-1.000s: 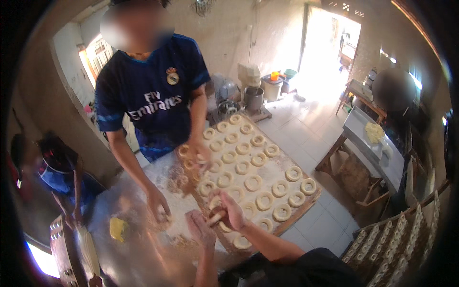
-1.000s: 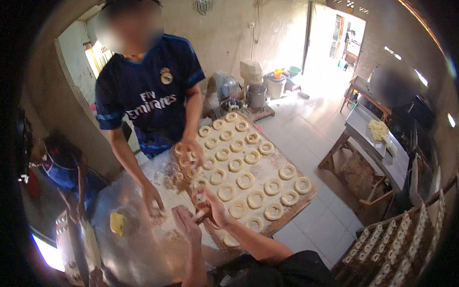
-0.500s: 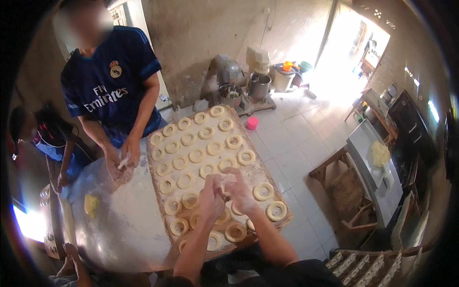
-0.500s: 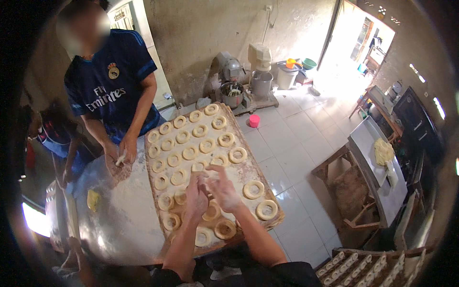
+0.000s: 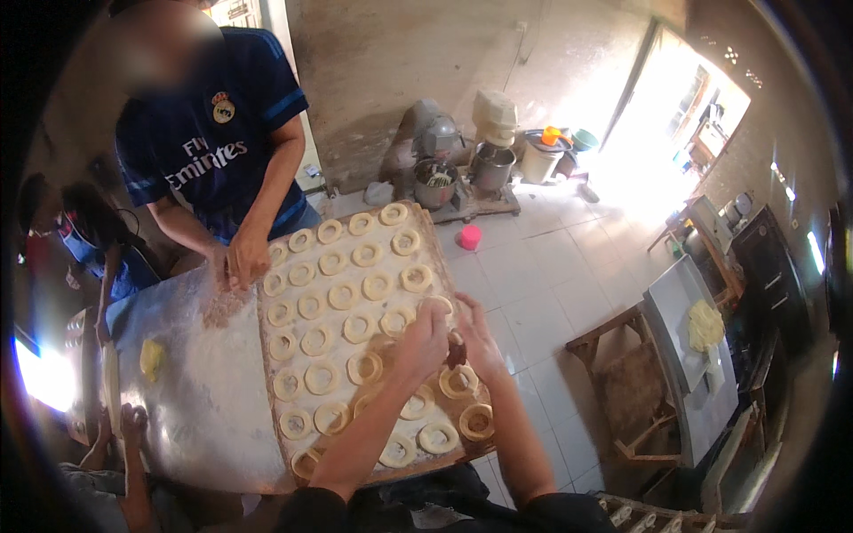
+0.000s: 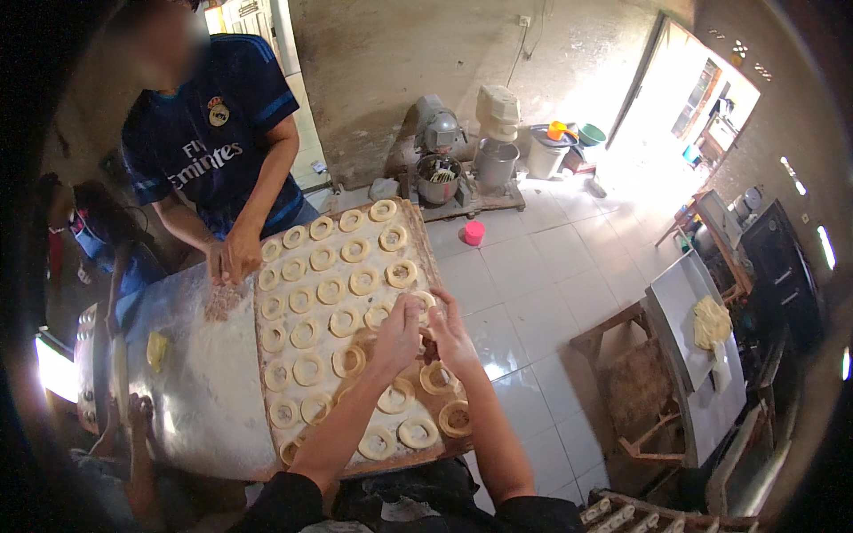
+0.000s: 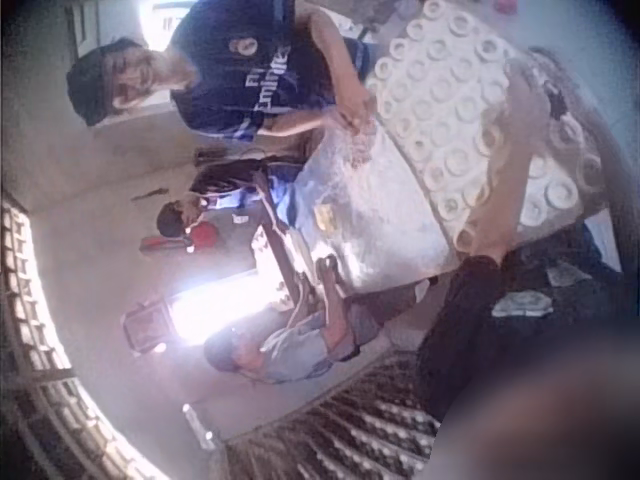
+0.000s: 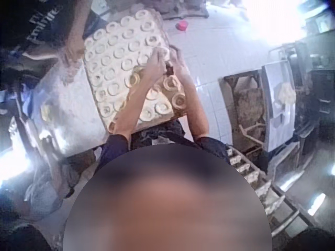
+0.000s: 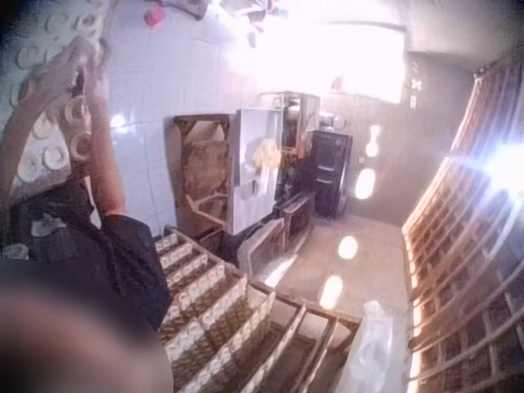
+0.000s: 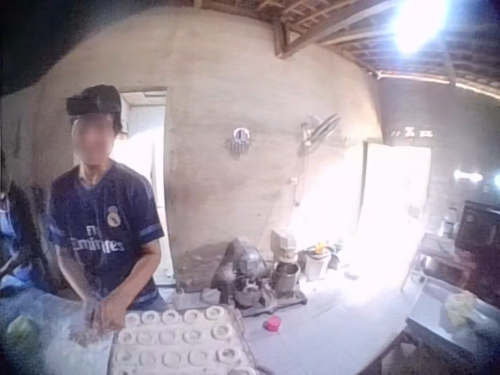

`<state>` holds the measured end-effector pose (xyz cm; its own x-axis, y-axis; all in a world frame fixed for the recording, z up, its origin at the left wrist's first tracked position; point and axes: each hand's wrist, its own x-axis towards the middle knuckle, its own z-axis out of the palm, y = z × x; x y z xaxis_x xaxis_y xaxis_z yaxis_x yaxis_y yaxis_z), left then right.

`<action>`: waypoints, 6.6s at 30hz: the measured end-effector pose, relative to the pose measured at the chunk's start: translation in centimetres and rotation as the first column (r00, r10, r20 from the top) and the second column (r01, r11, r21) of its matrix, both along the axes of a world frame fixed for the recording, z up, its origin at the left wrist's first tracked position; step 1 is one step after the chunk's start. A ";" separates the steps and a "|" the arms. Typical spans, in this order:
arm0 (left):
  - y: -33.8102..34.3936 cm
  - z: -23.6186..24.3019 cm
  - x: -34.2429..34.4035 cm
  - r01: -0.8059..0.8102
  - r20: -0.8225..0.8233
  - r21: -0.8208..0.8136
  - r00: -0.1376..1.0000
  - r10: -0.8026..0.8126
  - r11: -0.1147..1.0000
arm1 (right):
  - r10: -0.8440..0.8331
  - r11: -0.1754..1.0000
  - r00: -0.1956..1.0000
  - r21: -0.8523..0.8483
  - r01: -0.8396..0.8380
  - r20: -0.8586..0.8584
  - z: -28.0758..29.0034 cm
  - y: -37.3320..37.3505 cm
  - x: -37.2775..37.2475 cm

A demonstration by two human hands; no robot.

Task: The person shapes small dough pieces into ring shapes by hand and places them on a wooden tray. They repeatedly form rings and arrange them in rows, then carry the tray to a multi-tiered rack and place it among other trays.

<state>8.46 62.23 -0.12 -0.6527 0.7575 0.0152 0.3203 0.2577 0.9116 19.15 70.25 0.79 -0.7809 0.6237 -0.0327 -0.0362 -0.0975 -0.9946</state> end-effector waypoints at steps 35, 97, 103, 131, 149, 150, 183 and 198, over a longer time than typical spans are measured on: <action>-38.3 0.7 3.2 -0.206 0.172 -0.442 0.936 0.308 0.873 | -0.342 0.909 0.755 0.400 0.115 0.559 -5.3 -5.2 16.7; -1.9 -3.2 42.3 -0.651 0.442 0.450 0.757 0.482 0.611 | 0.126 0.985 0.989 -0.128 -0.116 0.075 0.7 37.0 29.7; -0.1 1.2 48.9 -0.322 0.288 0.772 0.946 0.151 0.548 | 0.029 1.000 0.999 0.005 -0.029 0.041 7.4 38.6 31.0; 25.6 3.7 46.8 -0.225 0.005 0.968 0.455 0.891 0.110 | 0.871 0.415 0.491 0.537 -0.735 -0.001 15.8 31.8 -8.4; 24.1 -25.6 68.3 0.029 0.519 0.094 -0.855 0.025 -0.995 | 0.876 -0.390 -0.475 0.454 -0.801 -0.086 -25.5 6.4 13.3; 24.7 -28.8 69.4 0.040 0.447 0.045 -0.894 -0.016 -0.998 | 0.889 -0.295 -0.441 0.580 -0.760 -0.126 -27.7 5.8 14.4; -1.8 -49.5 69.4 0.753 0.815 0.247 -0.502 -0.289 -0.610 | 0.606 -0.783 -0.708 0.428 -0.451 0.362 -55.1 -43.0 28.7; -11.0 -49.3 72.7 0.773 0.856 0.118 -0.397 -0.331 -0.624 | 0.423 -0.835 -0.898 -0.333 -0.438 0.121 -51.5 -54.1 36.1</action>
